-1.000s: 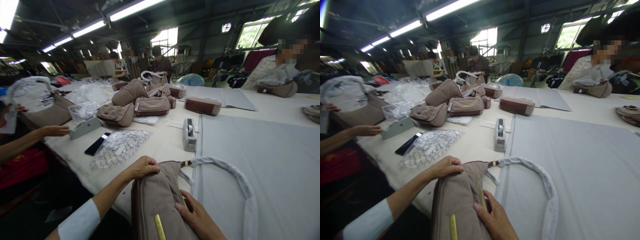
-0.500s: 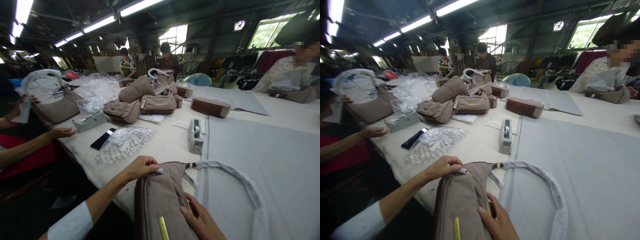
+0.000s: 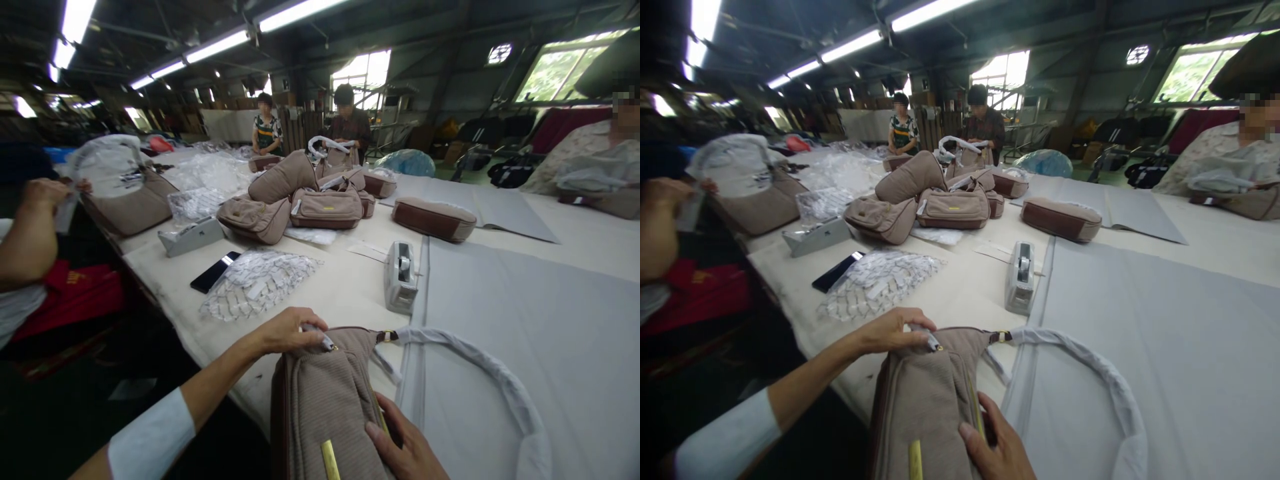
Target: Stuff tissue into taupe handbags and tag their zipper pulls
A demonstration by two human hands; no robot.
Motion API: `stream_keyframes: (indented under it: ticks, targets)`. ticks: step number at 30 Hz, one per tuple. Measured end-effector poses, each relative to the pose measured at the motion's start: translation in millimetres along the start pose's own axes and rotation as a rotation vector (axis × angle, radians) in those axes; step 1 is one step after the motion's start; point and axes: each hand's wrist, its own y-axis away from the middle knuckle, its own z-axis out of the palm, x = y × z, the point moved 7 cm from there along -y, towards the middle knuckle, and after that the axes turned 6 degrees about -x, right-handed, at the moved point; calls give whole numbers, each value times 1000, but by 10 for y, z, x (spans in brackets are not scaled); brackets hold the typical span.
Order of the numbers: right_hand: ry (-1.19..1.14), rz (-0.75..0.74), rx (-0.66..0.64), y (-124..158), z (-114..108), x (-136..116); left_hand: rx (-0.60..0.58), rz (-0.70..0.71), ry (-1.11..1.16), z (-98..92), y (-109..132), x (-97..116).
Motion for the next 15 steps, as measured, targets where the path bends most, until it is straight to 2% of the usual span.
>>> stream_keyframes:
  ticks: [4, 8, 12, 15]
  targets:
    - [-2, -6, -4, 11, 6, -35, -79, 96, -139, 31, -103, 179]
    - [-15, -4, 4, 26, 9, -95, -156, 176, -259, 133, -135, 269]
    - [-22, -1, 11, 22, 20, -94, -95, 178, -420, 222, -133, 299]
    - [-4, 68, 29, 30, -11, 49, -29, 160, -470, 225, -70, 269]
